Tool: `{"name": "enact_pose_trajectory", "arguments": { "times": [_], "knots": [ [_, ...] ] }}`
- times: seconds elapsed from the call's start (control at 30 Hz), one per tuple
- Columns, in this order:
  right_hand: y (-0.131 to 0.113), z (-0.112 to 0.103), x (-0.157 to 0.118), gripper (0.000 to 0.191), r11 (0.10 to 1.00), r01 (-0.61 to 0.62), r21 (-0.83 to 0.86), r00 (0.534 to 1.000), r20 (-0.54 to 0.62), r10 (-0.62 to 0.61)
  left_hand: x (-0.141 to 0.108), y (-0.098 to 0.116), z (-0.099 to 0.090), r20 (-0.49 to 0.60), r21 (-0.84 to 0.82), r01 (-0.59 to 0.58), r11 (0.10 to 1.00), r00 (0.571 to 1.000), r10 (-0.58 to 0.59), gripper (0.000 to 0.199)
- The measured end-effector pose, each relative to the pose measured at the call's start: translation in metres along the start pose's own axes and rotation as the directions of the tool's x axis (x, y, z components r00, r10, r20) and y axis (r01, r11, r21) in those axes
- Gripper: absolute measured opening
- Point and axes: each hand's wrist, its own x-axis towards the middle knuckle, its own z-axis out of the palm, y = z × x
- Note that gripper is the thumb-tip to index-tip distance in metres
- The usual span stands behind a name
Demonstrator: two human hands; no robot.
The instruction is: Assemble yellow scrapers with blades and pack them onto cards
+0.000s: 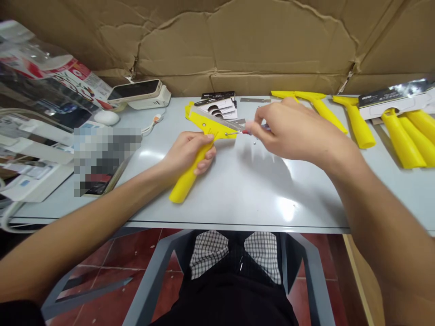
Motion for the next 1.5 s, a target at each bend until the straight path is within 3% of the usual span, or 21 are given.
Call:
{"name": "enact_pose_trajectory", "arguments": {
  "times": [0.2,0.43,0.57,0.67,0.73,1.03,1.17,1.23,1.37,1.5],
  "knots": [
    [-0.01,0.019,0.005,0.023,1.0,-0.006,0.031,0.995,0.099,0.003,0.0,0.001,0.0,0.034,-0.033,-0.006,0.999,0.999,0.007,0.042],
    [0.006,0.006,0.01,0.03,0.999,0.037,0.0,0.998,-0.051,-0.037,0.01,-0.008,-0.008,0.135,-0.211,0.034,0.977,0.991,-0.005,0.046],
    [0.024,0.001,0.013,0.034,0.998,-0.048,-0.028,0.998,-0.05,0.047,0.016,-0.008,-0.012,0.171,-0.373,0.057,0.926,0.985,0.008,0.033],
    [0.045,0.011,0.019,0.027,0.976,-0.2,-0.082,0.979,-0.056,0.196,0.018,-0.007,-0.013,0.188,-0.415,0.104,0.904,0.982,-0.026,0.03],
    [0.058,0.019,0.024,0.025,0.955,-0.266,-0.13,0.963,-0.001,0.268,0.018,-0.005,-0.014,0.201,-0.421,0.129,0.898,0.978,-0.046,0.03],
    [0.078,0.037,0.029,0.023,0.92,-0.332,-0.207,0.938,0.035,0.346,0.018,-0.007,-0.018,0.293,-0.386,0.188,0.903,0.953,-0.073,0.024],
    [0.075,0.038,0.027,0.026,0.929,-0.287,-0.235,0.954,0.016,0.299,0.02,-0.007,-0.022,0.369,-0.378,0.188,0.907,0.929,-0.039,0.029],
    [0.065,0.036,0.026,0.03,0.954,-0.219,-0.206,0.976,-0.028,0.218,0.021,-0.008,-0.024,0.386,-0.373,0.169,0.912,0.923,-0.013,0.032],
    [0.03,0.037,0.025,0.036,0.997,0.044,0.068,0.987,-0.157,-0.033,0.021,-0.012,-0.025,0.396,-0.291,0.139,0.946,0.918,-0.013,0.046],
    [0.008,0.056,0.027,0.032,0.933,0.205,0.297,0.96,-0.246,-0.133,0.02,-0.015,-0.024,0.387,-0.225,0.107,0.968,0.922,-0.013,0.052]
  ]
}}
